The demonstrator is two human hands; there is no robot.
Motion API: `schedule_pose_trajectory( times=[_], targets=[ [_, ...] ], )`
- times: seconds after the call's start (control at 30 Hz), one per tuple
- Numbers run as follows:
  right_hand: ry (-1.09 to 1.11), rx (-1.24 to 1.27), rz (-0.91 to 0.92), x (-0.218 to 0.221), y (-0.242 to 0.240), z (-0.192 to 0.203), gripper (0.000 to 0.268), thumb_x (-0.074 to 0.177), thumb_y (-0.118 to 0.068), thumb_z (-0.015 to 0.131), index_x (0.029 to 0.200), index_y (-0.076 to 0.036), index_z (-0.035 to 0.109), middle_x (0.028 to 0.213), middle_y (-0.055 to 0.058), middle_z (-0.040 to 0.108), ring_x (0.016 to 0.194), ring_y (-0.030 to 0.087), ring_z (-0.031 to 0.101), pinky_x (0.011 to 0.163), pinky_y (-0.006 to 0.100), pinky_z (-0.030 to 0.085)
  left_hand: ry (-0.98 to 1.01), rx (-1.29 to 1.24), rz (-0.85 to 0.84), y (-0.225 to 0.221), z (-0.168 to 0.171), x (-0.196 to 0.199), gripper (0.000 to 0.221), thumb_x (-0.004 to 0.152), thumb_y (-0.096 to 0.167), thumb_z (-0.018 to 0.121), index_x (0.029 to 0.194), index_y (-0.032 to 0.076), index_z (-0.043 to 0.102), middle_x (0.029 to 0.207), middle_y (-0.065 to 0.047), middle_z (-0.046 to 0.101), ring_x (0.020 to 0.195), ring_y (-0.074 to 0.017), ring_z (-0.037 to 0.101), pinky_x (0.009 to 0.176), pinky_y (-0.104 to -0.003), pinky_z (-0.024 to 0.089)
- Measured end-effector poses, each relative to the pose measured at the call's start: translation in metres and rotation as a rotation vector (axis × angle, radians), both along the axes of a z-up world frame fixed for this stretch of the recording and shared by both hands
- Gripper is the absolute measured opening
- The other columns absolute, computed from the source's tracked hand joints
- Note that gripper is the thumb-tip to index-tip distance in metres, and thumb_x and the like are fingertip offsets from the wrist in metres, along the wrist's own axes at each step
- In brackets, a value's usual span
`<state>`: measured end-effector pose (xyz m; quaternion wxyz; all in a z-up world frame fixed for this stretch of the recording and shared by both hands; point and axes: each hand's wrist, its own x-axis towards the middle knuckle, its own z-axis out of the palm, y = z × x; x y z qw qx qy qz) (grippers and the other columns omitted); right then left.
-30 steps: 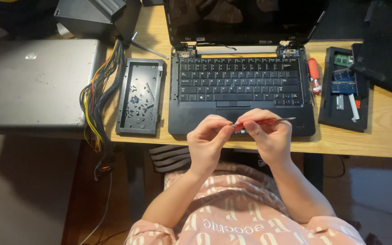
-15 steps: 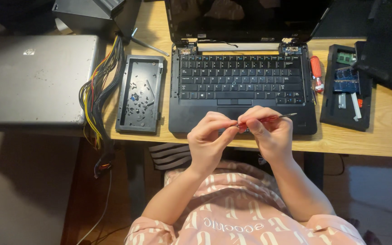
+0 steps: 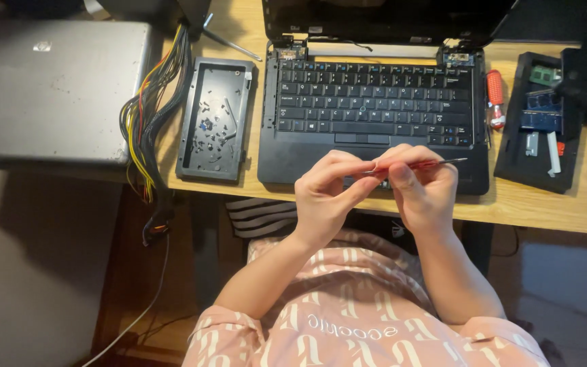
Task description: Repair a laptop by installing internal components and a keyboard.
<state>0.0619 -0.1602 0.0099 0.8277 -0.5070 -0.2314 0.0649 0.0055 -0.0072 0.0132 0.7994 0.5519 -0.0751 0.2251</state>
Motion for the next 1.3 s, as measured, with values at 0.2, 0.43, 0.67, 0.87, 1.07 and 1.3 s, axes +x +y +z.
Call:
schedule_pose_trajectory(
  times=[0.2, 0.43, 0.67, 0.87, 1.07, 1.3],
  targets=[
    [-0.035, -0.037, 0.013, 0.008, -0.002, 0.016, 0.027, 0.104, -0.022, 0.075, 0.105, 0.004, 0.068, 0.102, 0.018, 0.07, 0.086, 0.02, 0.067, 0.083, 0.031, 0.056, 0.034, 0.05, -0.047, 0.019, -0.002, 0.003, 0.03, 0.094, -0.004, 0.075, 0.124, -0.001, 0.07, 0.114, -0.009, 0.065, 0.105, -0.0168, 0.064, 0.097, -0.029, 0.053],
    [-0.279, -0.375, 0.019, 0.061, -0.003, 0.054, 0.031, 0.114, -0.027, 0.073, 0.102, 0.001, 0.066, 0.099, 0.013, 0.071, 0.088, 0.017, 0.07, 0.083, 0.028, 0.057, -0.042, 1.081, 0.431, 0.086, -0.015, 0.054, 0.034, 0.094, 0.008, 0.078, 0.125, 0.001, 0.066, 0.13, -0.017, 0.061, 0.124, -0.035, 0.06, 0.109, -0.041, 0.05],
    [-0.376, -0.624, 0.109, 0.134, 0.063, 0.064, 0.022, 0.121, -0.014, 0.067, 0.108, 0.003, 0.07, 0.096, 0.008, 0.074, 0.087, 0.012, 0.07, 0.08, 0.025, 0.056, 0.114, 1.362, 0.516, 0.09, -0.035, 0.083, 0.066, 0.093, 0.041, 0.077, 0.139, -0.002, 0.056, 0.15, -0.027, 0.047, 0.143, -0.0417, 0.043, 0.117, -0.053, 0.038],
    [-0.382, -0.708, 0.215, 0.178, 0.128, 0.025, 0.016, 0.115, -0.014, 0.063, 0.115, 0.001, 0.07, 0.1, 0.003, 0.074, 0.093, 0.009, 0.071, 0.079, 0.024, 0.055, 0.176, 1.368, 0.51, 0.091, -0.033, 0.081, 0.063, 0.095, 0.042, 0.073, 0.14, 0.0, 0.058, 0.151, -0.025, 0.048, 0.145, -0.0405, 0.042, 0.12, -0.053, 0.035],
    [-0.38, -0.755, 0.2, 0.199, 0.151, -0.006, 0.02, 0.116, -0.017, 0.063, 0.11, 0.001, 0.068, 0.091, 0.002, 0.069, 0.08, 0.009, 0.066, 0.071, 0.025, 0.053, 0.208, 1.367, 0.512, 0.09, -0.03, 0.083, 0.062, 0.092, 0.043, 0.073, 0.137, 0.002, 0.06, 0.15, -0.023, 0.049, 0.144, -0.04, 0.042, 0.12, -0.054, 0.034],
    [-0.468, -0.783, 0.171, 0.202, 0.151, -0.017, 0.025, 0.12, -0.018, 0.06, 0.109, 0.004, 0.065, 0.092, 0.004, 0.068, 0.081, 0.011, 0.068, 0.073, 0.026, 0.056, 0.22, 1.354, 0.502, 0.091, -0.029, 0.081, 0.062, 0.092, 0.042, 0.073, 0.138, 0.002, 0.06, 0.15, -0.023, 0.049, 0.144, -0.0395, 0.042, 0.12, -0.054, 0.034]
  ],
)
